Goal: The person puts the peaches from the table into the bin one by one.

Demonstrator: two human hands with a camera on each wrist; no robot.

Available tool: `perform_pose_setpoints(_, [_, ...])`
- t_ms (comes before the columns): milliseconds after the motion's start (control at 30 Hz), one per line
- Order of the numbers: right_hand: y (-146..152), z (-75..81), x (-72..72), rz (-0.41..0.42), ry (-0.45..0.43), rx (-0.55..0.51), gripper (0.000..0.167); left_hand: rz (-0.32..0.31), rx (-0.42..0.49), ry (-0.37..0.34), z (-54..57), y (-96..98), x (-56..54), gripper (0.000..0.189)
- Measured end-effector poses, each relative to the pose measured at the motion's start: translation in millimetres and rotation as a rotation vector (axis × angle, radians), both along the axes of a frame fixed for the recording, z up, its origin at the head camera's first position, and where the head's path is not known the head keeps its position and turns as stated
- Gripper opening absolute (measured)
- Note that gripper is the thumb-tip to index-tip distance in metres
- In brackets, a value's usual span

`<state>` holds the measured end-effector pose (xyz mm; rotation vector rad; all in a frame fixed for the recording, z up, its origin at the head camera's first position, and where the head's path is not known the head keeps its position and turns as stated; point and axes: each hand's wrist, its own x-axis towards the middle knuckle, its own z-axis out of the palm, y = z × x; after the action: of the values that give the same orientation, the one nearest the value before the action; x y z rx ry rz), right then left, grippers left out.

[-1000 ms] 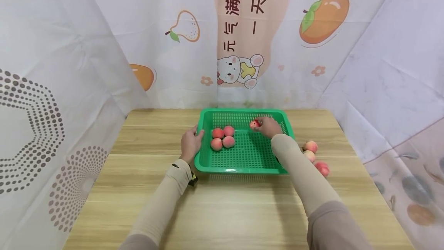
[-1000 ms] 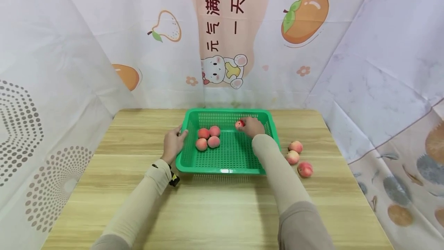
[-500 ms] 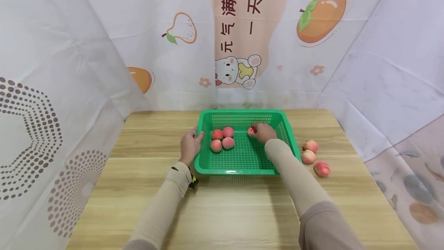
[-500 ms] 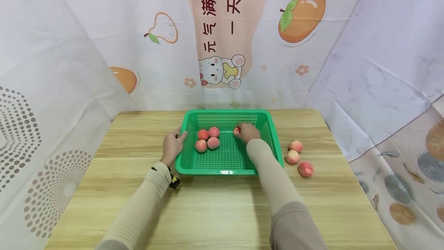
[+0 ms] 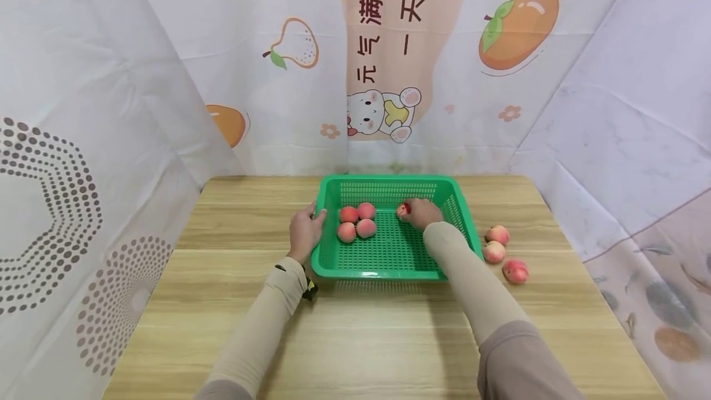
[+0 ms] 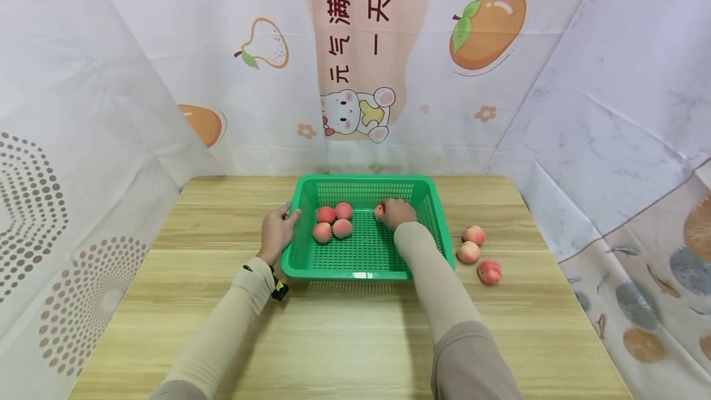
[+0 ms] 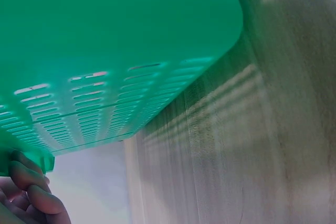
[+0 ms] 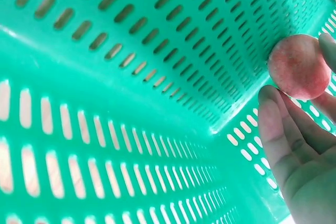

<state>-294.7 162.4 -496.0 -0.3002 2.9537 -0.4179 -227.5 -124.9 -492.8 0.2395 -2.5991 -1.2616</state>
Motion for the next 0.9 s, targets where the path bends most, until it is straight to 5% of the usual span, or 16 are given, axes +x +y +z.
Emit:
perform_pose_setpoints(467, [13.3,15.4,-7.9,-0.015,-0.129,-0.012,0.056,-0.017,0.001,-0.018,1.4,0.7,-0.1,0.045])
perform_pose_setpoints(900, [23.5,52.6,-9.3,0.036,-0.059,0.008,0.048,-0.029,-0.032,0.001,2.6,-0.5,-0.3,0.045])
